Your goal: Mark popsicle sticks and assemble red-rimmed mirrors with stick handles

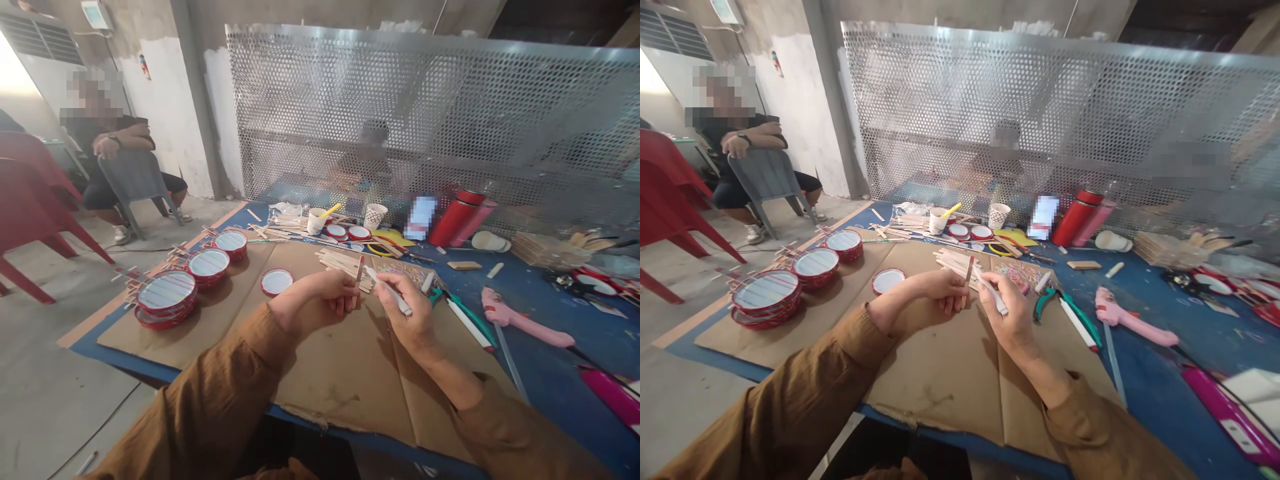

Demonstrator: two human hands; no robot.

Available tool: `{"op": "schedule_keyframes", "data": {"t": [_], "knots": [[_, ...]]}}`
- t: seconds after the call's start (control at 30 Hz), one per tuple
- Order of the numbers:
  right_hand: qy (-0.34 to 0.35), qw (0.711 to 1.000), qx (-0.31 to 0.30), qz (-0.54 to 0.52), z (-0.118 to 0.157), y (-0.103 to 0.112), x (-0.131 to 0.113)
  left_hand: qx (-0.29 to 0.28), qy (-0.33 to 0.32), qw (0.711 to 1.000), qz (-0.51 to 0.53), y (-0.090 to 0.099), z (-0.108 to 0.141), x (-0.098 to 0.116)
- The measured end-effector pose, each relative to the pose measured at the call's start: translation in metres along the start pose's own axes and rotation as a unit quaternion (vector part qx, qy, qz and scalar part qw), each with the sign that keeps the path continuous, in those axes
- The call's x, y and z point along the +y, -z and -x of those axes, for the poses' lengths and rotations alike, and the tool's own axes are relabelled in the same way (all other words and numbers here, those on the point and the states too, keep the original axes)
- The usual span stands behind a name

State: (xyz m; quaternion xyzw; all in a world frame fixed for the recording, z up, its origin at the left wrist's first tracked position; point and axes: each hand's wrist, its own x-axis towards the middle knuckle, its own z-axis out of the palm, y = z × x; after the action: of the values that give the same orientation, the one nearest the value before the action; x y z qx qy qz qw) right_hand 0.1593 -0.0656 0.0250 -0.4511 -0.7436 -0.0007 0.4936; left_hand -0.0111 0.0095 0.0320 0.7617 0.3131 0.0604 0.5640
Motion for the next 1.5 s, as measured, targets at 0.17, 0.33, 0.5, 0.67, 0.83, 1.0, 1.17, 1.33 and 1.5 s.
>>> {"op": "schedule_keyframes", "data": {"t": [0.17, 0.33, 0.5, 0.67, 0.83, 1.0, 1.17, 1.33, 1.5], "knots": [[0.003, 1.0, -0.004, -0.001, -0.0004, 0.0, 0.001, 0.013, -0.004, 1.0, -0.007, -0.001, -0.0006, -0.002], [0.023, 1.0, -0.008, 0.006, -0.0018, -0.0008, -0.0003, 0.023, 0.007, 1.0, -0.013, -0.0024, 0.0026, 0.0031], [0.019, 1.0, -0.01, 0.015, -0.002, -0.002, 0.0018, 0.014, 0.003, 1.0, -0.016, -0.0014, 0.0032, 0.0033], [0.02, 1.0, -0.011, 0.017, -0.0018, -0.003, 0.0022, 0.016, -0.002, 1.0, -0.008, -0.0016, 0.0015, 0.0017], [0.027, 0.999, -0.007, 0.023, -0.0032, -0.0029, 0.0008, 0.015, -0.005, 1.0, -0.002, -0.0013, -0.001, -0.0002], [0.028, 0.999, -0.006, 0.029, -0.0039, -0.0027, -0.0003, -0.003, -0.004, 1.0, -0.007, 0.0011, -0.0036, -0.0037], [0.02, 0.999, -0.02, 0.023, -0.0023, -0.0026, 0.0007, -0.001, -0.016, 1.0, -0.017, 0.0015, -0.0033, -0.0044], [0.012, 1.0, -0.021, 0.018, -0.0011, -0.0018, 0.0009, -0.002, -0.011, 1.0, -0.018, 0.0013, -0.0029, -0.0036], [0.006, 1.0, -0.009, 0.015, -0.0014, -0.002, 0.0012, 0.009, -0.019, 1.0, -0.005, 0.0007, -0.0026, -0.0057]]}}
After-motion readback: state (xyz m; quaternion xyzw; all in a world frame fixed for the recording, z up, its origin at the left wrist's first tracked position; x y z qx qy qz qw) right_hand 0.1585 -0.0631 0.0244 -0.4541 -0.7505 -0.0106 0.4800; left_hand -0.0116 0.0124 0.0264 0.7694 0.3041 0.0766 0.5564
